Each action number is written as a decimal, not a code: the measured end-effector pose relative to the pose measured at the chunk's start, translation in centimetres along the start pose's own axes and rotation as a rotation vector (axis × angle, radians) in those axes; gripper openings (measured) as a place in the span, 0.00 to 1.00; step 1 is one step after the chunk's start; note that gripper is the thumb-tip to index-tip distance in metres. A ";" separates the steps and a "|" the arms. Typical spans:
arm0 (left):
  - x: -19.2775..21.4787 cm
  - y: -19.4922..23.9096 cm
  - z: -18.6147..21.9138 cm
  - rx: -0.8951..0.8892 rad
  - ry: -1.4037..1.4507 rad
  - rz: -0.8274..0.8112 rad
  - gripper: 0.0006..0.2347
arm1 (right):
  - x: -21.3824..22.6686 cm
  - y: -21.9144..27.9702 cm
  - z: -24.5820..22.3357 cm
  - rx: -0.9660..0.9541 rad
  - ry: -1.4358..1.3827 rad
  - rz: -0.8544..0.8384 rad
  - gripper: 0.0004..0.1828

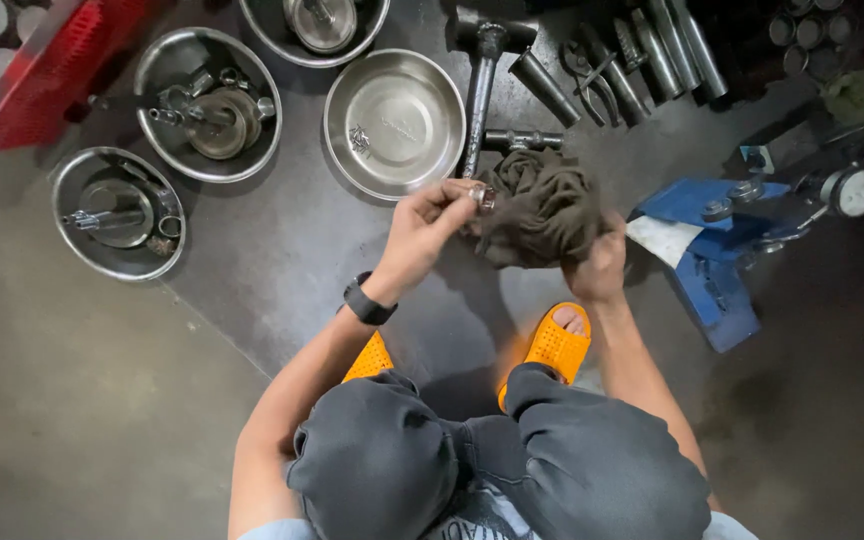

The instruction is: Assembling small mechanical components such as bearings and pins into a metal housing on a workbench.

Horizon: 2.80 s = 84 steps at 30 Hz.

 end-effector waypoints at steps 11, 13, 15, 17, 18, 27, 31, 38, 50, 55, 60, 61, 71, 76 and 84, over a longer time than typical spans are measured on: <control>-0.7 -0.6 -1.8 -0.064 -0.316 -0.079 0.10 | -5.5 -3.9 -4.5 -0.142 0.429 -0.190 0.23; -2.0 -0.2 0.0 -0.288 -0.611 -0.143 0.11 | -4.9 -3.5 -3.2 -0.229 0.185 -0.108 0.19; -3.8 0.6 1.3 -0.630 -0.950 -0.225 0.12 | -4.6 -3.1 -1.1 -0.282 -0.345 0.017 0.29; -3.7 0.4 1.5 -0.662 -0.920 -0.166 0.13 | -5.2 -3.6 -2.2 -0.251 -0.234 0.027 0.30; -3.6 0.5 1.6 -0.685 -0.887 -0.121 0.15 | -5.6 -3.6 -2.9 -0.221 -0.129 0.051 0.35; -0.3 -1.1 -2.9 0.028 -0.128 -0.116 0.13 | -6.4 -4.0 -5.7 0.036 0.480 -0.103 0.25; -0.2 -0.6 -2.8 0.060 -0.185 -0.072 0.16 | -6.6 -3.9 -5.4 -0.019 0.467 -0.070 0.22; -0.1 -0.1 -3.2 0.036 -0.142 -0.062 0.15 | -7.2 -3.8 -5.6 0.008 0.682 -0.149 0.22; -0.5 -0.5 -4.8 -0.207 -0.094 -0.105 0.12 | -4.3 -3.7 0.6 -0.259 0.200 0.052 0.12; -0.9 0.0 -3.5 -0.286 -0.226 -0.056 0.13 | -3.0 -4.1 2.2 -0.416 -0.014 0.273 0.04; -2.2 0.2 -2.6 -0.480 -1.038 0.026 0.28 | -3.8 -4.5 1.1 -0.363 0.310 -0.021 0.15; -2.4 0.0 -2.5 -0.480 -1.044 0.025 0.28 | -3.3 -4.2 1.0 -0.359 0.305 -0.022 0.15; -6.4 -0.3 -4.5 -0.517 -0.507 0.016 0.20 | 2.4 -7.0 1.2 -0.072 0.243 0.400 0.08; -5.5 0.9 -4.7 -0.264 -0.568 -0.187 0.13 | 7.8 -6.3 2.3 -0.002 0.075 0.580 0.08; 0.1 -0.3 -4.3 -0.065 -0.265 0.256 0.09 | -4.0 -5.2 -2.6 -0.005 0.964 -0.111 0.16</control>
Point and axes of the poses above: each hand's wrist, its own y-axis away from the middle knuckle, its own x-axis out of the back of the hand, z = x × y, the point moved 6 cm from there along -y, towards the middle knuckle, and after that the axes turned 15 degrees about -z, right-handed, at the moved point
